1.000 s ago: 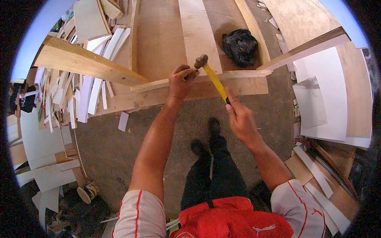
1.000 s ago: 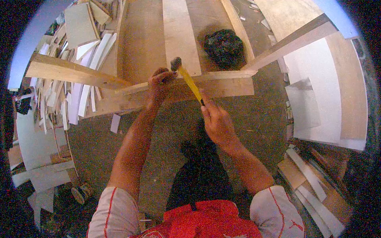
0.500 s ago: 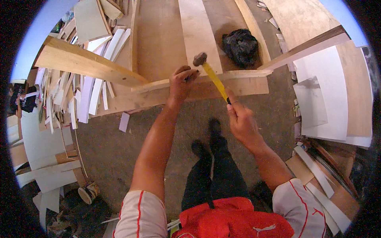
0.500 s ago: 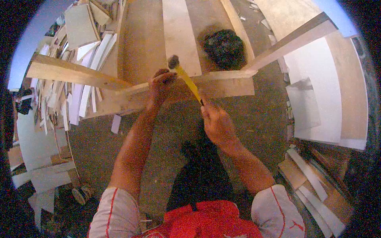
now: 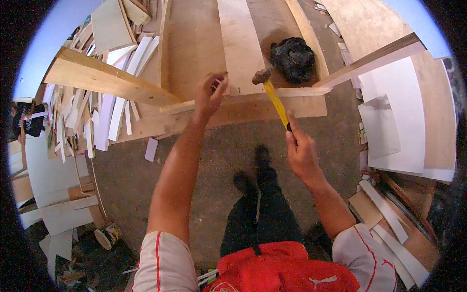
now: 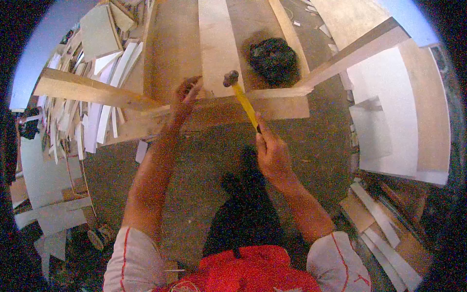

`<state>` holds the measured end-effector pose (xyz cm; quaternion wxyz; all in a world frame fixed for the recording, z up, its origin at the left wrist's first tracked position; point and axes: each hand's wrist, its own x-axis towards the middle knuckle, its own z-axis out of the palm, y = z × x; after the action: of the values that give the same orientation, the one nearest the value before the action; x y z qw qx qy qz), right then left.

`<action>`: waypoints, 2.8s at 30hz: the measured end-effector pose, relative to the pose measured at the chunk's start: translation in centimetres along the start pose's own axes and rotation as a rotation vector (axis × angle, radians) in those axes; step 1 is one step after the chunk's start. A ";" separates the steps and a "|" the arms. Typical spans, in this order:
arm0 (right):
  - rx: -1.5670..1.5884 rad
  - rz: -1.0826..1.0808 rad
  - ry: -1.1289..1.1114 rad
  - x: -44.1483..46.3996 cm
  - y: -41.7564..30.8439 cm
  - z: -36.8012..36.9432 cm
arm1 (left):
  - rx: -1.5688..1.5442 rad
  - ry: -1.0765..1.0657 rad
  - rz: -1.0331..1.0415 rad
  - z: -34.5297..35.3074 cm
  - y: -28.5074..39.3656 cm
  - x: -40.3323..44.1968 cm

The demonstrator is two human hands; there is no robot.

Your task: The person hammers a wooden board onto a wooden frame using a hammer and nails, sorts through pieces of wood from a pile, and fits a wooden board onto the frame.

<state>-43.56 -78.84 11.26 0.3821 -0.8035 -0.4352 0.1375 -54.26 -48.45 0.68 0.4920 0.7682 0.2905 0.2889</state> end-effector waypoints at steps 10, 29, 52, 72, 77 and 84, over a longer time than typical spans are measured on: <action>-0.065 0.022 -0.069 -0.4 -0.6 0.5 | 0.912 0.075 0.344 3.6 -0.3 7.0; -0.185 0.007 -0.155 1.4 -1.0 0.6 | 0.753 0.046 0.288 4.7 -0.1 7.2; -0.277 0.008 -0.190 2.6 -1.0 0.6 | 0.838 0.090 0.323 4.9 -0.7 8.0; -0.266 -0.155 -0.135 4.3 -4.2 -1.5 | 0.473 0.035 0.366 4.6 -2.1 8.0; -0.264 0.021 -0.271 5.0 -4.7 -2.0 | 0.346 -0.084 0.244 5.1 -4.4 9.4; -0.106 0.166 -0.381 9.4 -2.6 -3.5 | -0.244 -0.063 0.056 7.1 -6.9 10.2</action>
<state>-37.66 -72.13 16.63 0.2374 -0.8152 -0.4385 0.2948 -43.47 -42.77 -6.54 0.5822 0.7193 0.2161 0.3114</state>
